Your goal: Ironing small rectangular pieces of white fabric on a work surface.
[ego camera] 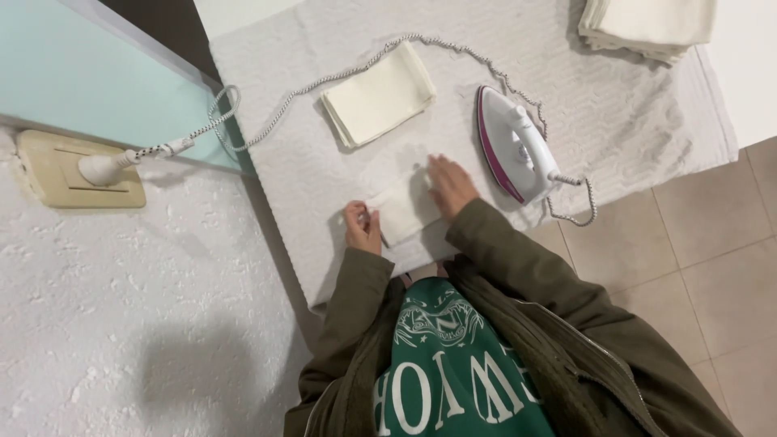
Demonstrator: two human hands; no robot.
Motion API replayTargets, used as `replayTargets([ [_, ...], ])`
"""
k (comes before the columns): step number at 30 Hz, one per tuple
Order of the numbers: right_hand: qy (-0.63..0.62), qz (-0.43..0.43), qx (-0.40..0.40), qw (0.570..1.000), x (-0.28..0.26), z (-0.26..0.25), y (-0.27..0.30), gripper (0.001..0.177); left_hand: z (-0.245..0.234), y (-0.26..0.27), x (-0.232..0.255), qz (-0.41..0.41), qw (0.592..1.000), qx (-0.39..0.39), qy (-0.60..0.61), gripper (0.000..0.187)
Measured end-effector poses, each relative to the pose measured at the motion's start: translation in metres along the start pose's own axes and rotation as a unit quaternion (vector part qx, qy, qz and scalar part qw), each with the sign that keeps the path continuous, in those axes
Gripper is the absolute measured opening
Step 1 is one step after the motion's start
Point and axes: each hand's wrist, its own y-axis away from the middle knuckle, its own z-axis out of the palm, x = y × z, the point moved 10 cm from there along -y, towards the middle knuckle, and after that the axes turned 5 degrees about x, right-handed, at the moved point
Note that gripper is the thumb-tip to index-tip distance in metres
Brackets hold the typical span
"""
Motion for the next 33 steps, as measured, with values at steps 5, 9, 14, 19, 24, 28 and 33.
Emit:
replayTargets([
  [5,0.137,-0.063,-0.092,0.984,-0.037,0.025,-0.003,0.076,0.013,0.017,0.023,0.159,0.966,-0.057,-0.197,0.029],
  [9,0.153,-0.039,-0.107,0.982,-0.033,0.031,0.001,0.081,0.012,0.015,0.032,0.085,0.976,-0.068,-0.19,0.057],
  [14,0.158,-0.034,-0.097,0.982,-0.029,0.035,0.005,0.081,0.012,0.016,0.037,0.075,0.97,-0.078,-0.219,0.059],
  [19,0.094,-0.026,-0.103,0.99,-0.023,0.016,-0.005,0.084,0.022,0.029,0.074,0.23,0.946,-0.074,-0.218,0.063],
  [24,0.088,0.003,0.127,0.988,0.031,-0.122,-0.028,0.047,0.091,0.053,0.063,0.363,0.796,-0.188,-0.446,0.051],
  [28,0.136,0.201,0.101,0.965,0.087,-0.197,-0.031,0.05,0.103,0.048,0.052,0.382,0.771,-0.194,-0.471,0.061],
  [33,-0.018,0.426,-0.151,0.892,0.165,-0.129,-0.006,0.058,0.091,0.044,0.032,0.344,0.784,-0.198,-0.478,0.066],
])
